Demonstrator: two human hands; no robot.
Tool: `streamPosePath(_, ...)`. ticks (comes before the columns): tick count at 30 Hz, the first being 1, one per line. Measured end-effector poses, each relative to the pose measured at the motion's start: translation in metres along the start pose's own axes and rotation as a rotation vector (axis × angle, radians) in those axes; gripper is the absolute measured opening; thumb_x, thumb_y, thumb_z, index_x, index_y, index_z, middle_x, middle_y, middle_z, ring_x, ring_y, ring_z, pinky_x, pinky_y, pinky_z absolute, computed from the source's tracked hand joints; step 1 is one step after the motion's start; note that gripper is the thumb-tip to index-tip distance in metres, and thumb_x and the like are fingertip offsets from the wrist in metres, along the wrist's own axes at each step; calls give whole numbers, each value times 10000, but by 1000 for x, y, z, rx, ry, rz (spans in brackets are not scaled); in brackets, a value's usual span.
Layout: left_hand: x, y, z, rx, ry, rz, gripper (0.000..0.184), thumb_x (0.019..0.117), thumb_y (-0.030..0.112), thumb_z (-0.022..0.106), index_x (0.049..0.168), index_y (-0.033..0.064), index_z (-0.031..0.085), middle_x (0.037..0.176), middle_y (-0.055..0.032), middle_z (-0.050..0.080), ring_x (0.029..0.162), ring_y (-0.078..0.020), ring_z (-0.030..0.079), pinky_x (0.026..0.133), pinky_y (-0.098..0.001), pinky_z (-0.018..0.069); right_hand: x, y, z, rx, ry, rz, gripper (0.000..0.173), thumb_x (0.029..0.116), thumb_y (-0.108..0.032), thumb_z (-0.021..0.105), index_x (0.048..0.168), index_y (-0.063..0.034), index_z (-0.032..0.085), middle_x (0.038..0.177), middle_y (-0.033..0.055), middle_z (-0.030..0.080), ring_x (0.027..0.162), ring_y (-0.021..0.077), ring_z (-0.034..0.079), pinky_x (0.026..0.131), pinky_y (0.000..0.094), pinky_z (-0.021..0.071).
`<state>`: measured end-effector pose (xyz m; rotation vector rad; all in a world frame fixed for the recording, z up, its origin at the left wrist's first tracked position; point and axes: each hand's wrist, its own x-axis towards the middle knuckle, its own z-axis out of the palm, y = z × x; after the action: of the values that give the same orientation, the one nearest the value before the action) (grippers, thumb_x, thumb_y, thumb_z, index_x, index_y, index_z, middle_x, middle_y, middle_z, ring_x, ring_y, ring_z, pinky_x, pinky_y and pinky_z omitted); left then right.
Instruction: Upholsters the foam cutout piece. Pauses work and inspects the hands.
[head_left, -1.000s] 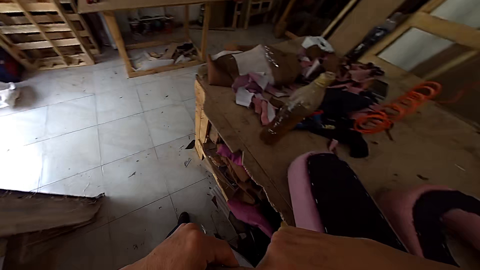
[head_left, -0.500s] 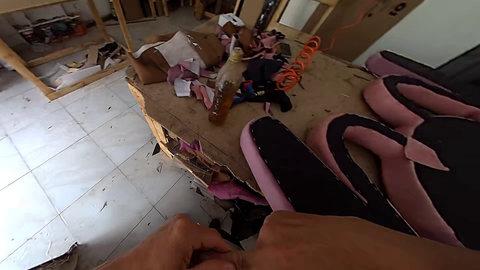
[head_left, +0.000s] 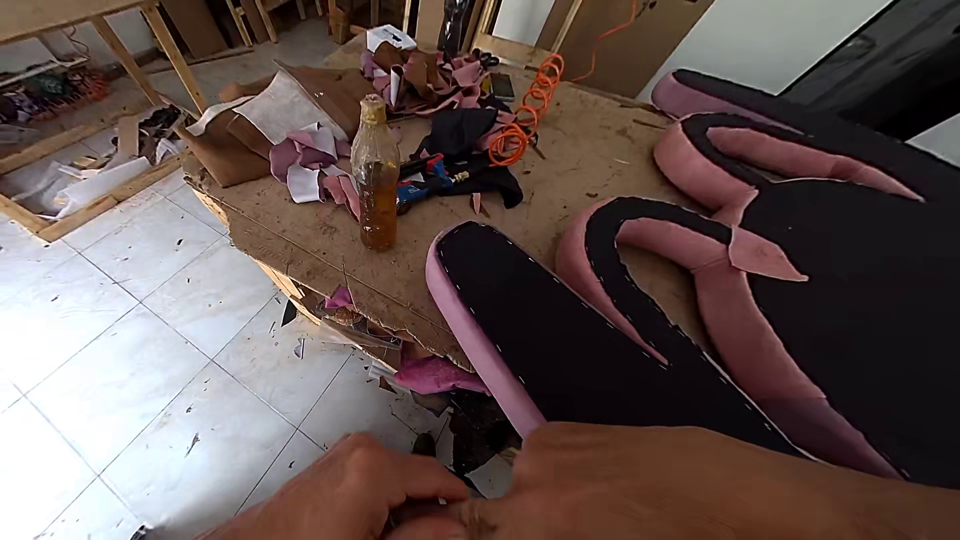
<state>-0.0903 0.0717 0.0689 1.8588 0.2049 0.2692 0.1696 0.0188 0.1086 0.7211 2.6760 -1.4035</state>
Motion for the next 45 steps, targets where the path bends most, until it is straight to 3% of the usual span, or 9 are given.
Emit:
streamPosePath(6, 17, -4, 9, 24, 119, -126, 444, 984, 477, 650, 814, 69, 697, 555, 37, 504, 464, -17, 423, 437, -206, 337, 13, 9, -5, -44, -9, 9, 306, 887, -358, 591, 959, -65, 644, 587, 26, 502, 514, 185, 536, 479, 404, 394)
streamPosePath(9, 3, -1, 2, 129, 132, -1, 361, 1075, 360, 530, 1039, 66, 737, 702, -22, 642, 584, -50, 564, 520, -223, 462, -3, 12, -4, 40, 57, -56, 510, 851, -319, 655, 1307, -101, 587, 566, -17, 462, 452, 136, 464, 426, 356, 364)
streamPosePath(12, -38, -32, -4, 440, 248, -120, 330, 1081, 267, 475, 1292, 148, 698, 855, -15, 750, 693, -118, 710, 627, -358, 613, -30, 22, -6, 155, 46, 20, 864, 869, -231, 645, 1648, -246, 272, 637, -23, 547, 471, 112, 490, 438, 339, 428)
streamPosePath(19, -34, -30, 2, 372, 635, -34, 518, 1079, 477, 454, 733, 120, 598, 605, 27, 576, 550, -19, 553, 488, -207, 431, -50, 34, -2, 155, 138, 54, 947, 847, -178, 622, 1669, -269, 160, 721, -18, 593, 526, 88, 519, 467, 274, 445)
streamPosePath(25, 12, -6, 23, 284, 623, 239, 240, 986, 283, 707, 1108, 78, 731, 1169, -65, 737, 1142, -138, 687, 961, -302, 598, -49, 23, -5, 148, 115, 50, 904, 851, -150, 616, 1659, -203, 214, 754, -11, 610, 558, 73, 542, 491, 255, 460)
streamPosePath(31, 30, -3, 29, 368, 605, 333, 123, 986, 166, 699, 1010, 67, 767, 1059, -64, 758, 1016, -99, 708, 885, -228, 586, -44, 10, -3, 170, 150, 35, 714, 816, -160, 632, 1496, -47, 448, 718, 7, 591, 566, 87, 545, 490, 261, 432)
streamPosePath(36, 38, -9, 27, 589, 862, 459, 148, 1050, 257, 588, 1011, 118, 620, 954, -13, 700, 923, -96, 703, 806, -242, 603, -37, 3, 15, 780, 239, -114, 849, 938, -289, 527, 1636, -19, 126, 790, -24, 567, 647, 21, 523, 574, 166, 449)
streamPosePath(42, 22, -21, -9, 127, 1020, 349, 414, 1106, 415, 406, 791, 210, 580, 663, 94, 585, 611, -83, 655, 609, -293, 629, -49, 9, 22, 464, 365, -36, 871, 880, -142, 551, 1658, -100, 160, 786, 45, 610, 595, 103, 535, 514, 253, 457)
streamPosePath(45, 25, -11, 3, 3, 780, 319, 214, 1047, 369, 586, 1036, 190, 703, 947, 17, 724, 844, -142, 732, 757, -326, 649, -52, 13, 20, 360, 350, -22, 880, 849, -133, 580, 1648, -95, 213, 785, 54, 628, 618, 119, 566, 542, 277, 479)
